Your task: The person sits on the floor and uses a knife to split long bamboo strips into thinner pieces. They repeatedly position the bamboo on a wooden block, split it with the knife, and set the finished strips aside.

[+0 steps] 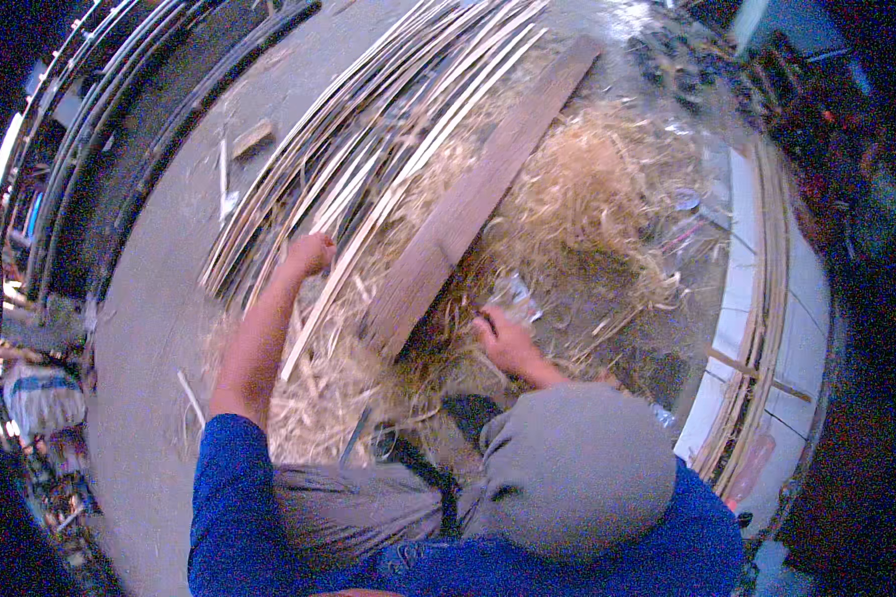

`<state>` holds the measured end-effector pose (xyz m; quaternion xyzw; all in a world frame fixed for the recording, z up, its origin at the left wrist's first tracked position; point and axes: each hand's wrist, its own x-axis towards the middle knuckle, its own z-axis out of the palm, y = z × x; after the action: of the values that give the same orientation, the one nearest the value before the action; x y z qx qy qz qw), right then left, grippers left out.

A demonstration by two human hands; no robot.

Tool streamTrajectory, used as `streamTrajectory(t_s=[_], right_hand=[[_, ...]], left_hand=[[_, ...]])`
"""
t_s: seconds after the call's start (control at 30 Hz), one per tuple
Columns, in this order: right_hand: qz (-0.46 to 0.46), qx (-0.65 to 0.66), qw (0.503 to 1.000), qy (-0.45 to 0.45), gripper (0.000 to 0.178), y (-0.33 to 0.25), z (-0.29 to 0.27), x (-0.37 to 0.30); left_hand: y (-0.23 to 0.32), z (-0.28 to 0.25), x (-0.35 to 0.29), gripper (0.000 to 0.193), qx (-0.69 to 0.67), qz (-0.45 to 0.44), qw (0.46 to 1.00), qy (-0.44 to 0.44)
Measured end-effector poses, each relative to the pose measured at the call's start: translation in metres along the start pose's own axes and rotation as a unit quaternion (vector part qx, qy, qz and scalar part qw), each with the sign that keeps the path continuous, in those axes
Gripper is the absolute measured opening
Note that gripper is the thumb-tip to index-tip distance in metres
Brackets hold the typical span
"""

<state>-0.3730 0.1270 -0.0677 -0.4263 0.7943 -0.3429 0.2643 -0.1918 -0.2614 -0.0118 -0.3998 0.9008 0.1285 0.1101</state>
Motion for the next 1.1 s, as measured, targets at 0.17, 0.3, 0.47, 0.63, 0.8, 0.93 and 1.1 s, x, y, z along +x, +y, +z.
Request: streamTrajectory(t_s=[0.17,0.3,0.47,0.63,0.8,0.93,1.1], right_hand=[[0.084,0.003,0.996,-0.042,0.048,0.005,-0.002,-0.007],[0.057,-0.008,0.998,-0.040,0.047,0.008,0.003,-0.006],[0.027,0.002,0.998,-0.049,0.047,0.004,0.004,0.000],[0.044,0.024,0.998,-0.025,0.052,0.009,0.002,-0.007],[0.002,-0.026,0.978,-0.206,0.055,-0.043,-0.029,-0.001],[-0.256,-0.040,0.931,-0.257,0.047,-0.041,-0.004,-0.004],[-0.135,0.043,0.909,-0.393,0.047,-0.076,0.001,-0.022]], left_hand=[[0.021,0.085,0.047,0.028,-0.055,-0.077,0.995,0.030],[-0.019,0.089,0.055,0.026,-0.022,-0.029,0.999,-0.005],[-0.076,0.026,0.058,0.024,-0.101,0.006,0.994,0.043],[-0.002,-0.109,0.023,0.057,-0.317,-0.013,0.928,0.194],[0.069,-0.114,0.024,0.056,-0.362,0.032,0.916,0.170],[0.137,-0.025,0.057,0.040,-0.423,0.069,0.902,0.056],[0.232,0.071,0.059,0.029,-0.334,-0.117,0.935,0.020]])
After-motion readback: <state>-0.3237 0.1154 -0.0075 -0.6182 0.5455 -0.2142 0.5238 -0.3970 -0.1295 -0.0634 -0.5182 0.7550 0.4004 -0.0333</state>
